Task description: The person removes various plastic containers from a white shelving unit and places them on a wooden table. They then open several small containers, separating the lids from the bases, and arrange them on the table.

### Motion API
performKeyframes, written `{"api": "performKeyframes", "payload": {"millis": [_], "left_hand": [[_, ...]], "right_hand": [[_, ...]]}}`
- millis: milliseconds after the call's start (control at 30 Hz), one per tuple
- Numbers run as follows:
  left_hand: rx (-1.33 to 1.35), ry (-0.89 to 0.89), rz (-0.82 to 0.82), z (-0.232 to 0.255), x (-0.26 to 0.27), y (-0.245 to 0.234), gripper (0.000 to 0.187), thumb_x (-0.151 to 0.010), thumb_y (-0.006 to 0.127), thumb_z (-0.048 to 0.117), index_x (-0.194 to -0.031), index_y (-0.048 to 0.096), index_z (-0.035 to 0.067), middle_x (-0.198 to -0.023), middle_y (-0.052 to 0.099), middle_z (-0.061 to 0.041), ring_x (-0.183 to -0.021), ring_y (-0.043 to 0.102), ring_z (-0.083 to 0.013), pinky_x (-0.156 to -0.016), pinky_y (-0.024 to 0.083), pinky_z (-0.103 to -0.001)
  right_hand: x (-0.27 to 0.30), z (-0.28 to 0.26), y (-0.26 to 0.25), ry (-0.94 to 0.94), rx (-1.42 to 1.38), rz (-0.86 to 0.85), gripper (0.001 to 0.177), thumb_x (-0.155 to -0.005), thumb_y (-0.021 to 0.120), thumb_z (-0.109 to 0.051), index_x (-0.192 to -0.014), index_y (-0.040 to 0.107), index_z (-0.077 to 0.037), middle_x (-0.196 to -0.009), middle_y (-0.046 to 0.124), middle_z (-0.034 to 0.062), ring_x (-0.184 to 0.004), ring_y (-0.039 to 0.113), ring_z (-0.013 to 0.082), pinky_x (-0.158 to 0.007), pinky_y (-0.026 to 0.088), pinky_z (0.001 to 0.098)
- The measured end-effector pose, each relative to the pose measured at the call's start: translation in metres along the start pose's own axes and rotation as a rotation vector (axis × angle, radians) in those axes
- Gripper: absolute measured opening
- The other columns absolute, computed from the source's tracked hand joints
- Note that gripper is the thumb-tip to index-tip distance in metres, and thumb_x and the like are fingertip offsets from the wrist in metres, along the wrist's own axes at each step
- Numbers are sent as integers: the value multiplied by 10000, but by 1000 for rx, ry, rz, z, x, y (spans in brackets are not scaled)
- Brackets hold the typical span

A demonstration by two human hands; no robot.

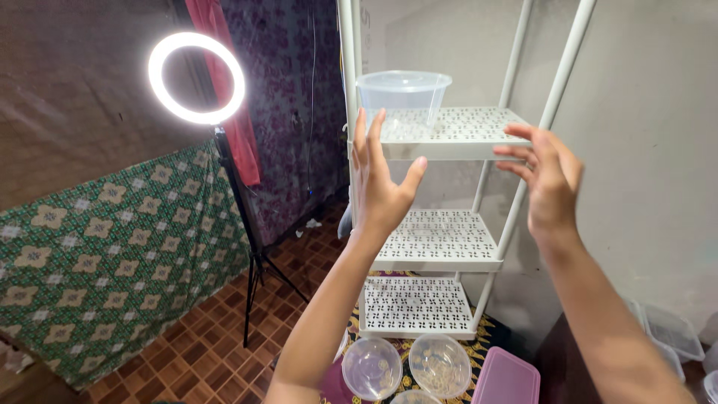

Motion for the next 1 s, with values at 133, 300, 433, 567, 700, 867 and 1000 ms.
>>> {"api": "performKeyframes", "payload": {"millis": [133, 300, 433, 567, 700, 867, 1000], "left_hand": [[113, -49, 38, -3, -29, 20, 941, -873, 786, 281, -1611, 237, 82, -1677, 158, -271, -1577, 174, -426, -1263, 219, -534], [240, -104, 35, -9, -38, 33, 941, -880, 778, 285, -1620, 231, 87, -1684, 166, -261, -1593, 165, -416, -1266, 218, -533], [300, -149, -10, -13, -41, 39, 943, -867, 771, 297, -1607, 227, 85, -1678, 141, -259, -1583, 161, -406, -1245, 243, -517], [375, -148, -23, -18, -44, 42, 924, -879, 753, 303, -1604, 226, 76, -1680, 109, -264, -1588, 139, -402, -1241, 257, -504], [349, -185, -43, -23, -41, 43, 917, -891, 741, 321, -1606, 221, 76, -1677, 117, -259, -1582, 142, -394, -1240, 235, -501], [389, -208, -24, -20, -30, 44, 890, -896, 742, 295, -1594, 238, 71, -1685, 165, -235, -1591, 140, -372, -1258, 194, -496], [471, -190, -19, -9, -21, 43, 900, -895, 728, 264, -1608, 215, 63, -1681, 184, -220, -1594, 152, -366, -1266, 176, -531]], "right_hand": [[-50, 7, 14, 124, 116, -55, 553, -1030, 482, -401, -1391, 579, 7, -1386, 592, 190, -1091, 664, 224, -855, 590, 361], [-89, 8, 26, 305, 101, -45, 588, -967, 576, -399, -1470, 515, -101, -1461, 526, 157, -1060, 686, 198, -831, 600, 342], [-92, -7, 47, -68, 532, -97, 713, -820, 691, -137, -1494, 459, -130, -1508, 528, 136, -959, 683, 277, -789, 575, 353], [-88, -26, 64, -458, 953, -302, 675, -781, 708, -43, -1431, 545, -121, -1498, 527, 125, -1028, 684, 341, -831, 567, 421], [-92, -26, 78, -425, 1089, -372, 519, -782, 725, -49, -1286, 637, -140, -1387, 593, 94, -1047, 675, 359, -842, 550, 466], [-87, -11, 83, -473, 1096, -277, 334, -840, 752, -67, -1160, 658, -81, -1167, 651, 109, -953, 695, 343, -794, 562, 454], [-84, -10, 75, -561, 1039, -241, 185, -854, 773, -72, -980, 641, -44, -1045, 671, 113, -891, 696, 334, -743, 553, 441]]}}
Point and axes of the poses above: each hand's wrist, its own x-axis away from the middle knuckle, its own y-axis out of the palm, z = x × y, the point moved 1 cm from there along -x, towards the middle knuckle
